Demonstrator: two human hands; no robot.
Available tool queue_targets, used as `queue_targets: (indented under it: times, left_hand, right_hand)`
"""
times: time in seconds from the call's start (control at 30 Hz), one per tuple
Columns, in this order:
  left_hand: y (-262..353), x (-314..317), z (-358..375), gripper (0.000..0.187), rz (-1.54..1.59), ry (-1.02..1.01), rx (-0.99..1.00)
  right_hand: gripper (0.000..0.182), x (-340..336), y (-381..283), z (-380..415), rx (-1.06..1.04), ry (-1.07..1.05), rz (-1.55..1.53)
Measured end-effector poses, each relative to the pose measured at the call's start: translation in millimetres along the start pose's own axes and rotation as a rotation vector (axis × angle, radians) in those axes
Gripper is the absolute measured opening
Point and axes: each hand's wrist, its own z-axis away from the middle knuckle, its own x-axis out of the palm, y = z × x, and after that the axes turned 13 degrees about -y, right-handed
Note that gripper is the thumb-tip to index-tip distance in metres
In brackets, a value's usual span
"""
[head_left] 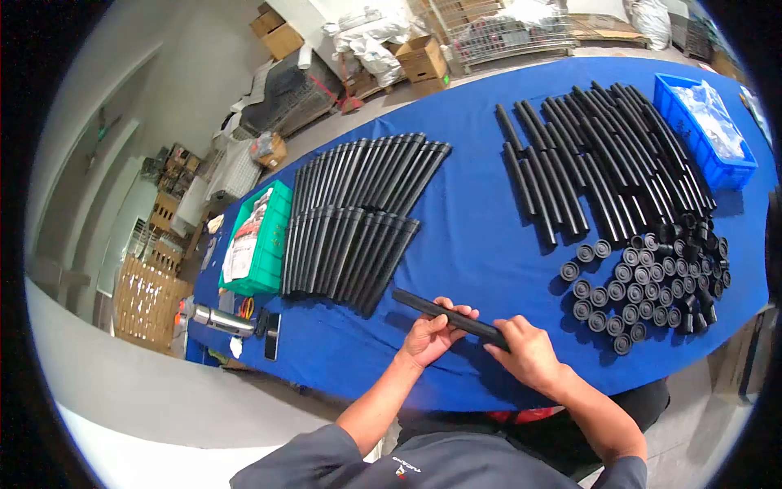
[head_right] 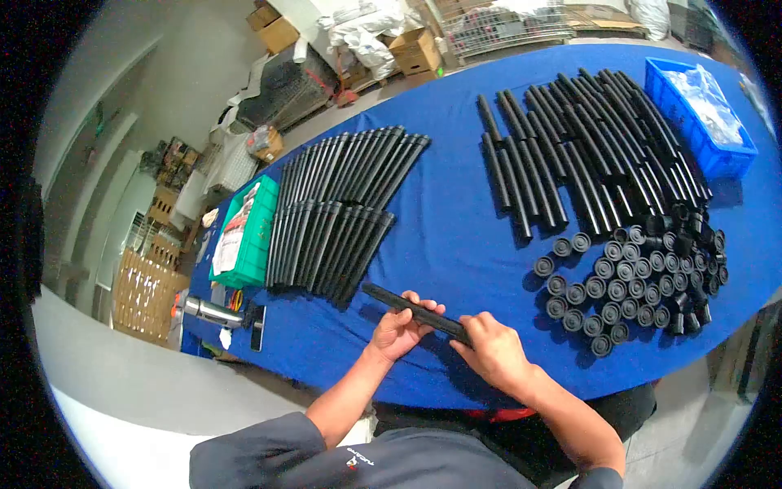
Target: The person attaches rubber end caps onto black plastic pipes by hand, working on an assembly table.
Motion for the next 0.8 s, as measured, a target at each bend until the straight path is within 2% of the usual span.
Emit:
queue_targets:
  times: [0.1,0.13,0.23,0.33,0.43,0.47,0.57,0.6,0.8]
  left_hand:
    - [0,2,-1,0.027,-0.014,-0.004,-0.012]
    - [-1,3,-1,0.027,-0.006,0.016,-0.010]
    - [0,4,-3,0.028,0.066,0.020,-0.014]
    - [-2,1,-2,0.027,0.020,-0.022,-0.007]
    - [-1,6,-4,0.027,-0.011,-0.002,-0.014]
    - [0,7,-4,0.027,-0.014,0.014,-0.022]
    - [-2,3,-2,0.028,0.068,-0.006,0.012]
    - [-2,1,-1,0.028,0.057,-0.027,0.009]
    - [-2,1,-1,0.028,0.031,-0.020,0.000]
  right_hand:
    - [0.034,-32,-11,-13,0.527,-0.400,-0.798]
    - [0.033,-26,-7,-11,0.511,-0.329,-0.772]
    - [0.036,-2,13,-7,0.014,0.019,-0.269]
    - [0.035,-23,-5,-9,0.341,-0.208,-0.666]
    - [0.032,-17,0,-10,0.453,-0.266,-0.853]
    - [0.031,-14,0,-7,0.399,-0.208,-0.753]
    - [0.035,-2,2,-4,-0.026,0.000,-0.155]
    - [0.035,-5,-2,-2,-0.003,-0.060,-0.229]
    - [0.034,-7,-3,-2,0.055,-0.078,-0.290]
